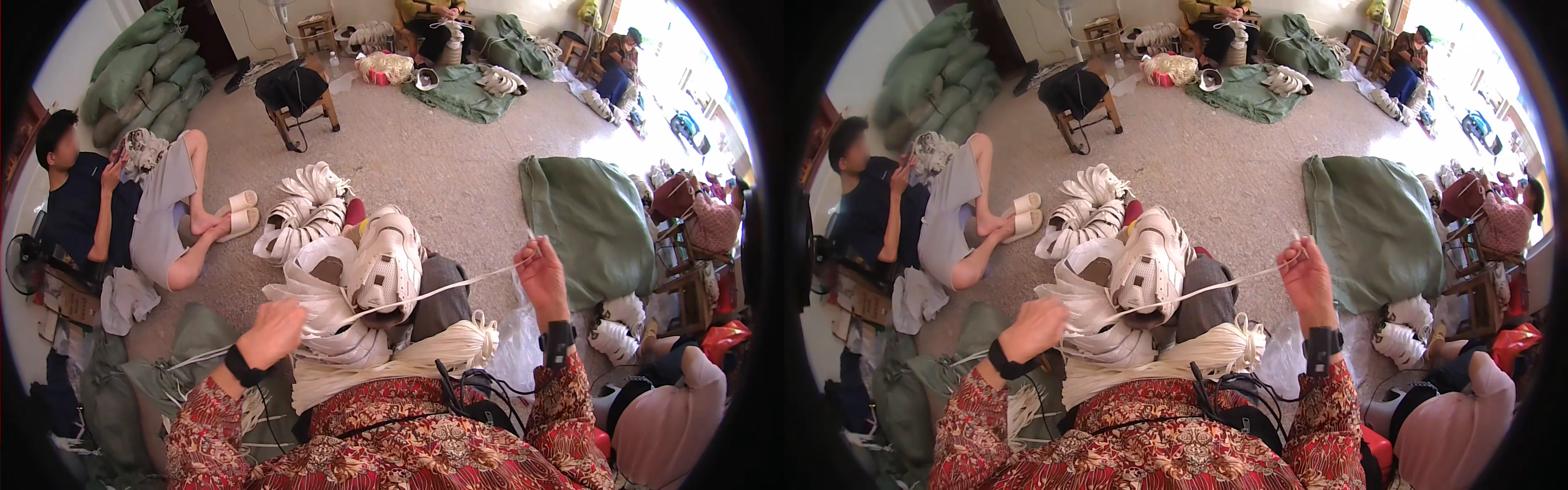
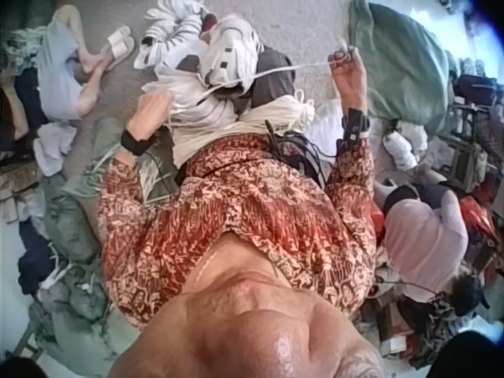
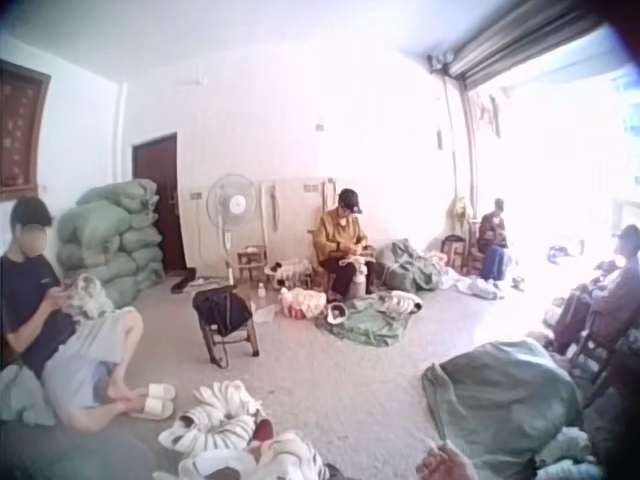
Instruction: The recorder is assembling the upper components of white footwear by threading or lacing pieces together while seated on the floor.
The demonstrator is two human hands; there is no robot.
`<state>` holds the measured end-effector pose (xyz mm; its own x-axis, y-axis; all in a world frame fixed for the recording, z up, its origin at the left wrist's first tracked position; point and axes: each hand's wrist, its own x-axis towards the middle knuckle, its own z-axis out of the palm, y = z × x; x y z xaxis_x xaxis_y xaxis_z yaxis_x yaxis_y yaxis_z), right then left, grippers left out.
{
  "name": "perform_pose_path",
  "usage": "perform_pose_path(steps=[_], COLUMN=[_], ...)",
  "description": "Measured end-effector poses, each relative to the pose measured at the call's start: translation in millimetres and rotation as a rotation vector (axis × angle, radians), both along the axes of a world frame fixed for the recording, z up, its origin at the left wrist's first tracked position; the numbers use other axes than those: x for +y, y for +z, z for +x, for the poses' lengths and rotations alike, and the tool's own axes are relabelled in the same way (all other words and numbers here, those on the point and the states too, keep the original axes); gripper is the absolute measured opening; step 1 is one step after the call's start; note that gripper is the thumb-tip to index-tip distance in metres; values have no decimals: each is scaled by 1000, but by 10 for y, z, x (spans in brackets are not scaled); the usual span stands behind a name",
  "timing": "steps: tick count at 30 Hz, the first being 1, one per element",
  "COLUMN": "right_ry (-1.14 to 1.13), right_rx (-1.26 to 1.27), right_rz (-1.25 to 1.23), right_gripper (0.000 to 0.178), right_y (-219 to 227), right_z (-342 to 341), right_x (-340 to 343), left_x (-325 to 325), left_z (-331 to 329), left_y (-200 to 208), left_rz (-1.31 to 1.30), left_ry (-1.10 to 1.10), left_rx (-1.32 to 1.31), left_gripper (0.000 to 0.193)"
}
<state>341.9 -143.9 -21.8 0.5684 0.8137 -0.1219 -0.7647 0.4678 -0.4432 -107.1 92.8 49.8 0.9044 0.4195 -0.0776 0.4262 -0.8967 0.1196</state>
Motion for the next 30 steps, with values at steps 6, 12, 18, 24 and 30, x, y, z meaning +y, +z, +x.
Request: perform_pose_path(steps=[6,12,18,24,30], right_ry=[420,600,515,418,654], right_rx=[-485,-932,-864,-952,-924], right_rz=[-424,-577,-638,-672,-706], right_gripper=[25,27,23,19,17], right_y=[-31,-170,-57,-187,-2], right_z=[-916,-1267,-1299,-1235,-1193], right_x=[660,767,769,826,841], left_x=[-364,-506,-615,-595,-538], left_z=[1141,1502,1556,1519,1503], left_y=[-280,-666,-815,-770,-765], left_rz=[-412,-391,-391,-518,-682], left_ry=[41,251,233,233,314], left_rx=[-492,-566,-591,-496,-467], left_gripper=[15,21,29,36,41])
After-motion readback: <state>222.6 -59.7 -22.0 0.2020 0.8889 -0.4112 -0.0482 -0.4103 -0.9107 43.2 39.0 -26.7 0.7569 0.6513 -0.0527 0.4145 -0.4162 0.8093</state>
